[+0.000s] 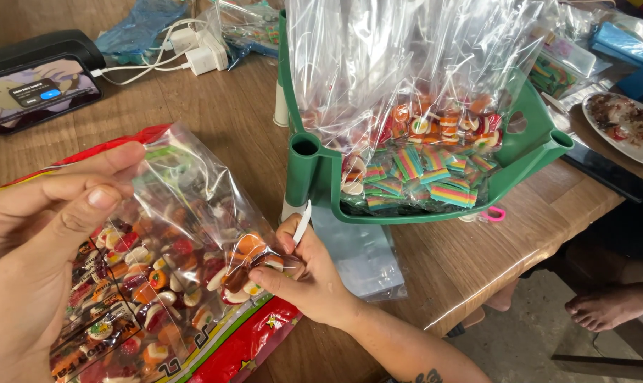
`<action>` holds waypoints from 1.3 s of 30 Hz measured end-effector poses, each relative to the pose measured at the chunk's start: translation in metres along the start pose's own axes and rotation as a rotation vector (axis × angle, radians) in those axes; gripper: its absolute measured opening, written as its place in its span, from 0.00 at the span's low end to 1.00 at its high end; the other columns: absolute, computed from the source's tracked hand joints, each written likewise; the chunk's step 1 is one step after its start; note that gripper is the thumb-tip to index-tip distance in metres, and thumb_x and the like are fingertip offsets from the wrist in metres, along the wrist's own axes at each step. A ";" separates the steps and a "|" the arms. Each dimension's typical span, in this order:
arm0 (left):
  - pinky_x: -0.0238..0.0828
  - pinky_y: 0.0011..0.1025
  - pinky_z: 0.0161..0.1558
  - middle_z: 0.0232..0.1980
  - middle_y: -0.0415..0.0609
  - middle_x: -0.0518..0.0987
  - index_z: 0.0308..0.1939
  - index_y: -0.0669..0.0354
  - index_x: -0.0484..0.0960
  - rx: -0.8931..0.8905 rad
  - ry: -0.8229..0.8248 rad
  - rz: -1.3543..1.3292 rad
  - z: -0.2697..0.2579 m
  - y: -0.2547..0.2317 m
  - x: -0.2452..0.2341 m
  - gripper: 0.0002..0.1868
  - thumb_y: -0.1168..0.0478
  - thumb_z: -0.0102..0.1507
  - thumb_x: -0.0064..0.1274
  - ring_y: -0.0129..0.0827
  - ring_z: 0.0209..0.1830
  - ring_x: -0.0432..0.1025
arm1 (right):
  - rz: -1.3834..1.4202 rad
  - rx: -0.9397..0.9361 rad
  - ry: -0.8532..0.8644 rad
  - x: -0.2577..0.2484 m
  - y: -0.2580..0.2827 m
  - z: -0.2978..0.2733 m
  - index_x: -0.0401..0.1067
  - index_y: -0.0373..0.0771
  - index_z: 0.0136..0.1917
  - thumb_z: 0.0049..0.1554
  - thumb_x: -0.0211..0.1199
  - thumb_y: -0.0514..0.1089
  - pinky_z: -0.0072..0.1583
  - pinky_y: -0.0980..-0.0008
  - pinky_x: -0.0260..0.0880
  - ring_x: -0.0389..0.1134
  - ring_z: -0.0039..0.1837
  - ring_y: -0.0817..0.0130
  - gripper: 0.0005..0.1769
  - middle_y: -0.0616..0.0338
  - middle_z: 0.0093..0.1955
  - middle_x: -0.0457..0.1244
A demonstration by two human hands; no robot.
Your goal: Packaging various types of candies into small plastic bags
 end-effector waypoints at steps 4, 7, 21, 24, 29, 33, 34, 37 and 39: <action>0.76 0.34 0.75 0.66 0.59 0.82 0.46 0.60 0.78 0.003 0.006 0.001 0.000 0.000 0.001 0.06 0.64 0.67 0.48 0.42 0.67 0.80 | -0.008 0.008 -0.014 -0.002 -0.004 0.000 0.48 0.48 0.46 0.58 0.65 0.34 0.37 0.81 0.43 0.48 0.36 0.85 0.24 0.70 0.41 0.46; 0.76 0.34 0.75 0.66 0.59 0.82 0.46 0.60 0.78 -0.003 0.006 0.009 0.000 -0.001 0.001 0.06 0.64 0.67 0.48 0.42 0.67 0.80 | -0.058 0.016 -0.030 -0.004 -0.004 0.000 0.49 0.49 0.46 0.57 0.67 0.36 0.39 0.80 0.45 0.48 0.38 0.84 0.25 0.69 0.43 0.47; 0.68 0.37 0.72 0.66 0.68 0.79 0.47 0.71 0.82 0.308 0.124 0.406 -0.018 -0.051 0.027 0.08 0.76 0.64 0.55 0.46 0.69 0.74 | -0.829 -0.496 0.241 0.035 0.098 -0.054 0.60 0.35 0.49 0.71 0.32 0.53 0.44 0.54 0.60 0.59 0.38 0.54 0.23 0.50 0.39 0.58; 0.66 0.40 0.70 0.67 0.72 0.79 0.46 0.70 0.84 0.381 0.131 0.515 -0.023 -0.059 0.029 0.07 0.75 0.65 0.57 0.51 0.69 0.74 | -0.984 -0.235 0.705 0.059 0.051 -0.079 0.63 0.37 0.50 0.70 0.46 0.46 0.49 0.50 0.64 0.65 0.45 0.47 0.11 0.48 0.43 0.61; 0.68 0.40 0.69 0.65 0.69 0.80 0.46 0.69 0.85 0.416 0.130 0.574 -0.026 -0.062 0.031 0.06 0.73 0.65 0.59 0.49 0.65 0.77 | -1.345 -0.424 0.560 0.055 0.036 -0.059 0.68 0.38 0.45 0.66 0.56 0.38 0.46 0.58 0.67 0.66 0.43 0.55 0.06 0.55 0.44 0.58; 0.68 0.42 0.68 0.66 0.72 0.80 0.47 0.71 0.85 0.430 0.143 0.586 -0.026 -0.061 0.032 0.06 0.73 0.65 0.59 0.51 0.65 0.77 | -1.383 -0.543 0.345 0.058 0.046 -0.029 0.68 0.38 0.47 0.64 0.58 0.34 0.43 0.56 0.66 0.64 0.40 0.54 0.02 0.55 0.44 0.57; 0.67 0.43 0.69 0.66 0.73 0.79 0.47 0.72 0.84 0.432 0.143 0.581 -0.026 -0.060 0.031 0.06 0.74 0.66 0.58 0.52 0.66 0.76 | -1.385 -0.540 0.365 0.062 0.044 -0.024 0.68 0.38 0.47 0.61 0.58 0.33 0.45 0.57 0.67 0.65 0.44 0.54 0.03 0.56 0.45 0.58; 0.67 0.44 0.71 0.66 0.73 0.79 0.48 0.72 0.84 0.427 0.137 0.585 -0.026 -0.058 0.030 0.06 0.74 0.67 0.58 0.52 0.68 0.75 | -1.364 -0.522 0.425 0.068 0.041 -0.021 0.69 0.36 0.48 0.58 0.58 0.31 0.50 0.57 0.68 0.67 0.48 0.52 0.05 0.54 0.46 0.59; 0.67 0.43 0.71 0.66 0.71 0.80 0.47 0.71 0.84 0.421 0.130 0.590 -0.025 -0.058 0.029 0.06 0.73 0.67 0.58 0.51 0.68 0.75 | -1.345 -0.506 0.468 0.067 0.039 -0.024 0.69 0.34 0.48 0.57 0.58 0.31 0.53 0.56 0.68 0.66 0.49 0.50 0.04 0.52 0.46 0.59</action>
Point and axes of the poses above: each hand's wrist, its own z-axis towards the middle knuckle, its own x-axis out of the palm, y = z × x, the point moved 10 cm from there along z, towards the middle knuckle
